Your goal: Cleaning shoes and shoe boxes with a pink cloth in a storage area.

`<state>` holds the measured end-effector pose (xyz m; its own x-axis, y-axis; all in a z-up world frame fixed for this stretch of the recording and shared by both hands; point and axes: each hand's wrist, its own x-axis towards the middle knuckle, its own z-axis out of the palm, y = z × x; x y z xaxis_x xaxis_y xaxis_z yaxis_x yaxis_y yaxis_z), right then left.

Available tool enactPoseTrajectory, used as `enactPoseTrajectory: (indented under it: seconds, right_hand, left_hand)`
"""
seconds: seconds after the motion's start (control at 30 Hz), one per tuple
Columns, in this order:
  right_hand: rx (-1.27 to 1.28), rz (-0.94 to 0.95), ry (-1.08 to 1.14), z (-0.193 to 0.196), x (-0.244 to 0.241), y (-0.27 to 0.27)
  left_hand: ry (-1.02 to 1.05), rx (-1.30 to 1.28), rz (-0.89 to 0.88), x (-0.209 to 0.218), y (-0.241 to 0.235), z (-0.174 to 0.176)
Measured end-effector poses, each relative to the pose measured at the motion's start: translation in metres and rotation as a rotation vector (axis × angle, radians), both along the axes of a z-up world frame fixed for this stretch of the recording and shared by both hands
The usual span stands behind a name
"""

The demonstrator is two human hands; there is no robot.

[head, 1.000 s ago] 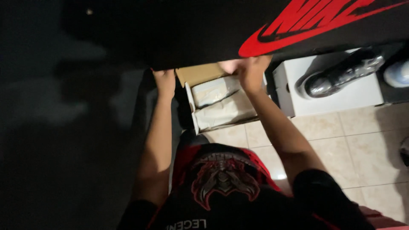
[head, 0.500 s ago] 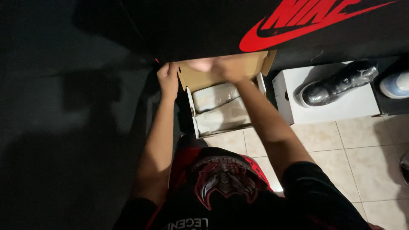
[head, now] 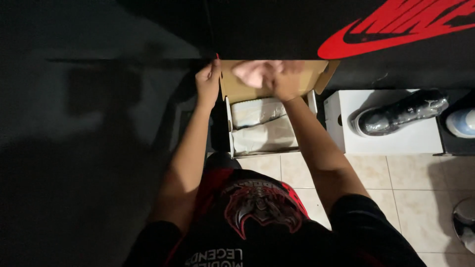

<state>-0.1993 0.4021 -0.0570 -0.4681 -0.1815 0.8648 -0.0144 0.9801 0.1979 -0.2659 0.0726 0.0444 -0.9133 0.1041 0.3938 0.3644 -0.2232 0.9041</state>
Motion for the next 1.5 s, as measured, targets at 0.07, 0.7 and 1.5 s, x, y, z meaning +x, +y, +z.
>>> enactPoseTrajectory:
  seconds: [0.07,0.7,1.5]
  right_hand:
    - [-0.228,-0.138,0.046,0.025,-0.007,-0.04]
    - [-0.172,-0.218,0.21,0.229,0.12,-0.091]
    - [-1.123,0.376,-0.085,0.229,0.162,-0.108]
  left_hand:
    - [-0.009,-0.003,0.001,-0.001,0.002,-0.006]
    - [0.04,-0.022,-0.018,0.002,0.001,0.008]
    - [0.656,-0.665,-0.183,0.175,0.043,0.049]
